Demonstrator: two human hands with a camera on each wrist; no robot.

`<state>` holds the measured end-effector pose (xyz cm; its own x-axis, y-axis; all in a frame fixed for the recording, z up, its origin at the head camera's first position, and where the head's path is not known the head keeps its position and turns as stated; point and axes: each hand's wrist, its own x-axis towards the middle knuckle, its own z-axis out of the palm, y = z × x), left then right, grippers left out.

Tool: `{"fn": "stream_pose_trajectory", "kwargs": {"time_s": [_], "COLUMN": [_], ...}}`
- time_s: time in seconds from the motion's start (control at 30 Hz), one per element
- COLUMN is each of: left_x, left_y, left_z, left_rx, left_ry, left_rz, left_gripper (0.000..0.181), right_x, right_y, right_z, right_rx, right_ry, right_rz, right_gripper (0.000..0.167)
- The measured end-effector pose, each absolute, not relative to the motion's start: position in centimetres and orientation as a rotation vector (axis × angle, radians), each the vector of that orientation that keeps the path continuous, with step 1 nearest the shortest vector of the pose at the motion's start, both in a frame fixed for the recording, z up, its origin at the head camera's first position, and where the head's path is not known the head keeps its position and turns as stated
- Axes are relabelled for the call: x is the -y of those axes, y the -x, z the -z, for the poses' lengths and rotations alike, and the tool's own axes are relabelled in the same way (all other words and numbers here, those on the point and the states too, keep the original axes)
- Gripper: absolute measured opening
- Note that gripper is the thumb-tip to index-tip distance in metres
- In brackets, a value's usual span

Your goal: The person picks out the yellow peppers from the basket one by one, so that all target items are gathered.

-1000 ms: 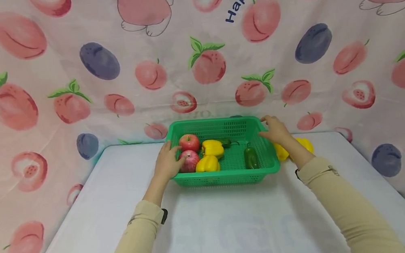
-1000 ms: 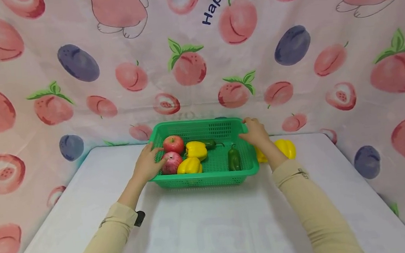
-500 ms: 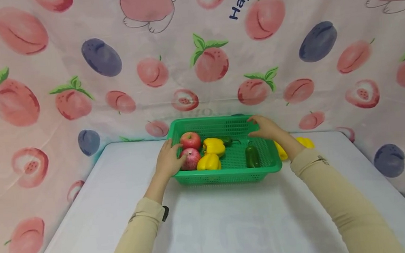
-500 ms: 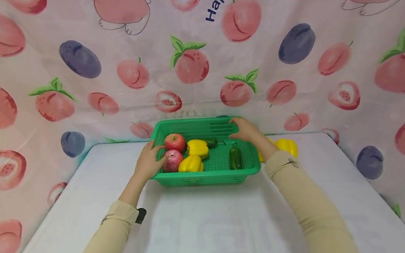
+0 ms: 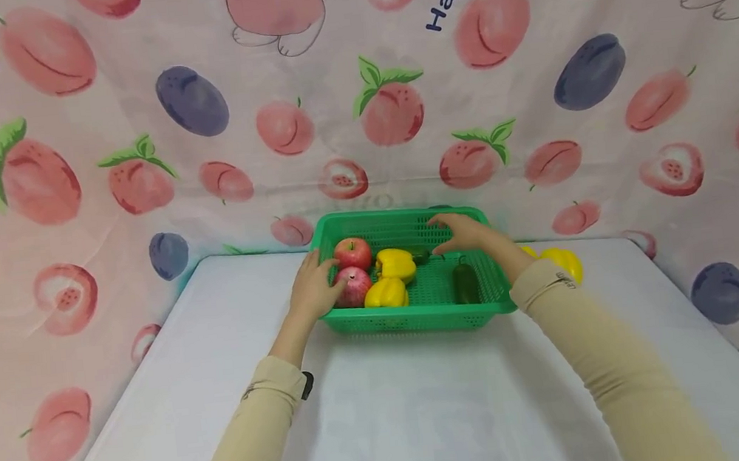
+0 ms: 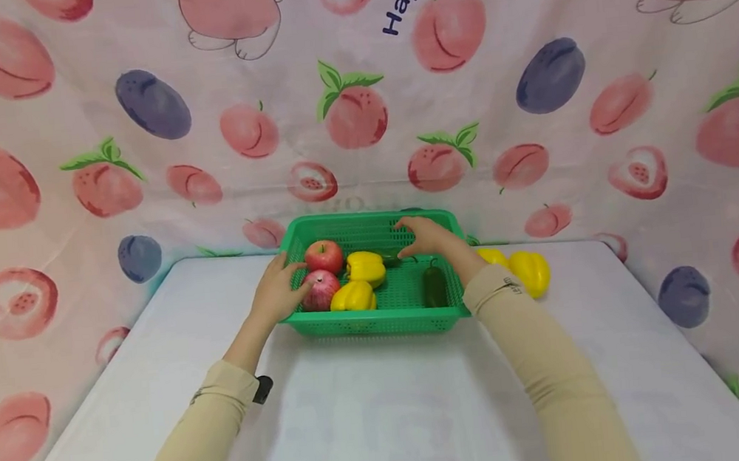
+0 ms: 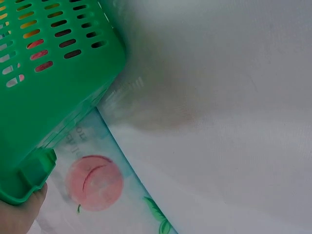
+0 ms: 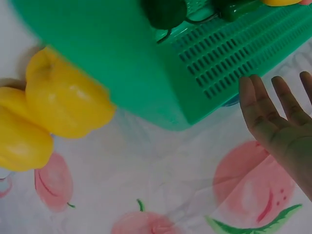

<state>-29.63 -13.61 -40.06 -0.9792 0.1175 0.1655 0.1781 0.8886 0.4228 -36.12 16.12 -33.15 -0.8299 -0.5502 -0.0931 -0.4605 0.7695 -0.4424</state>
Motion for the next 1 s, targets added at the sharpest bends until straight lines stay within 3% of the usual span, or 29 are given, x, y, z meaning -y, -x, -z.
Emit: {"fn": "stream_pose_trajectory", "kwargs": {"time_s": [0.4, 1.0], "left_x": [13.8, 13.4], "left_y": [29.8, 29.6], "left_z": [39.8, 39.9], "left_rx": [2.917, 2.917], "left_ry": [0.218, 0.206], "left_rz": [0.667, 0.676], "left_gripper": [0.045, 0.045], "right_x": [-12.7, -11.2], "right_y": [36.9, 38.3], "right_z": [32.9, 34.5], "right_rx": [-2.656, -2.547], "right_ry": [0.861, 0.963], "right_rz": [0.498, 0.545], "right_gripper": [0.059, 0.060]}}
